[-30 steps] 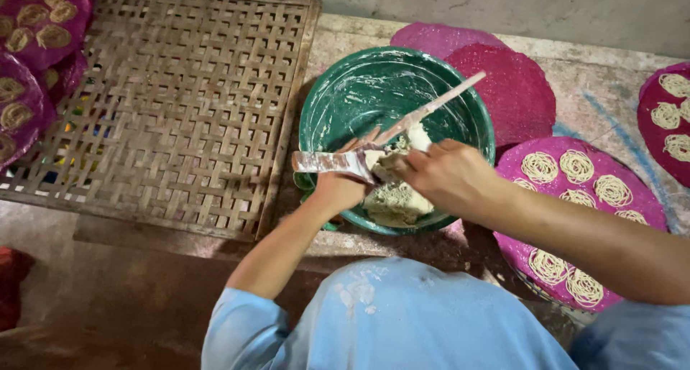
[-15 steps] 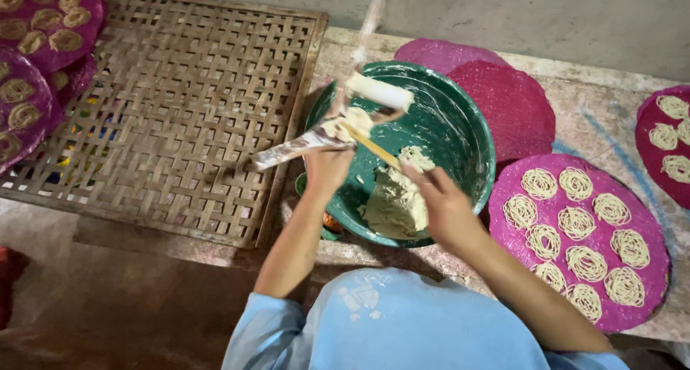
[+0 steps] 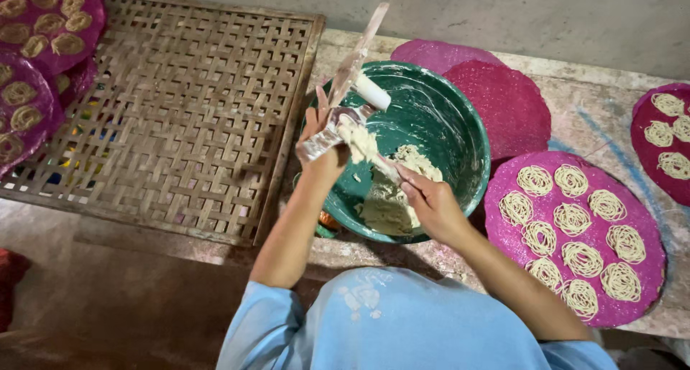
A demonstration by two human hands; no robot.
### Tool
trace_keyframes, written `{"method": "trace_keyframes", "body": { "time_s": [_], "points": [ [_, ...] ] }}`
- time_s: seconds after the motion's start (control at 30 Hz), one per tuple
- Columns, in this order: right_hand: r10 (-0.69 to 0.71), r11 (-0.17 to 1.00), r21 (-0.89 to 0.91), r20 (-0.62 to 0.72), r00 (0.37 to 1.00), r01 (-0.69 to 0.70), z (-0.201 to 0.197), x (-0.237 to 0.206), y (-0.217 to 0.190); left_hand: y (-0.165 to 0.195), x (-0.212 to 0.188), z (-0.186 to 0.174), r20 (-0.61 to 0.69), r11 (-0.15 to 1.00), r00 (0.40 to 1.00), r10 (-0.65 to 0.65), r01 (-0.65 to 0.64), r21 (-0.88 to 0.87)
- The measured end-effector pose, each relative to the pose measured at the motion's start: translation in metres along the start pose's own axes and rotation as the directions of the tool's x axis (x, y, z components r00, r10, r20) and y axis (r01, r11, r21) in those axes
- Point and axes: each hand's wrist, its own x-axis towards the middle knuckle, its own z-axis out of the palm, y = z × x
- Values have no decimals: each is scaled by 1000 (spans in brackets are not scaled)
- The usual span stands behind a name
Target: The person uses a manual noodle press to extrude dough into spiral shapes onto a pink tray. They repeatedly scoop dough from a green bucket, load it into the press, and squeeze out noodles, then scrape the press clean and repeat.
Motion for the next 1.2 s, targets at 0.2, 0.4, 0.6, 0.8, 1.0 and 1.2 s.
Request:
{"method": "trace_keyframes", "body": {
  "time_s": [0.2, 0.4, 0.6, 0.8, 1.0, 1.2],
  "points": [
    [99, 879, -477, 160, 982, -10, -90, 26, -54, 6, -5, -17, 654, 870, 697, -294, 479, -120],
    [-396, 353, -751, 420, 817, 558, -63, 20, -81, 33, -31, -13, 515, 946, 804, 297, -176, -271],
    [164, 296, -903, 369, 915, 311, -108, -5, -132, 5, -29, -32, 564, 954, 804, 190, -16, -298],
    [-212, 260, -828, 453, 866, 497, -84, 11, -148, 20, -12, -22, 544, 925, 751, 373, -344, -160],
    [-303, 361, -791, 401, 865, 494, -68, 12, -104, 20, -17, -30, 736, 938, 677, 7, 250, -239],
    [-266, 782, -596, -52, 963, 183, -78, 0, -69, -1, -3, -39, 330, 914, 944, 24, 113, -390]
  ]
}}
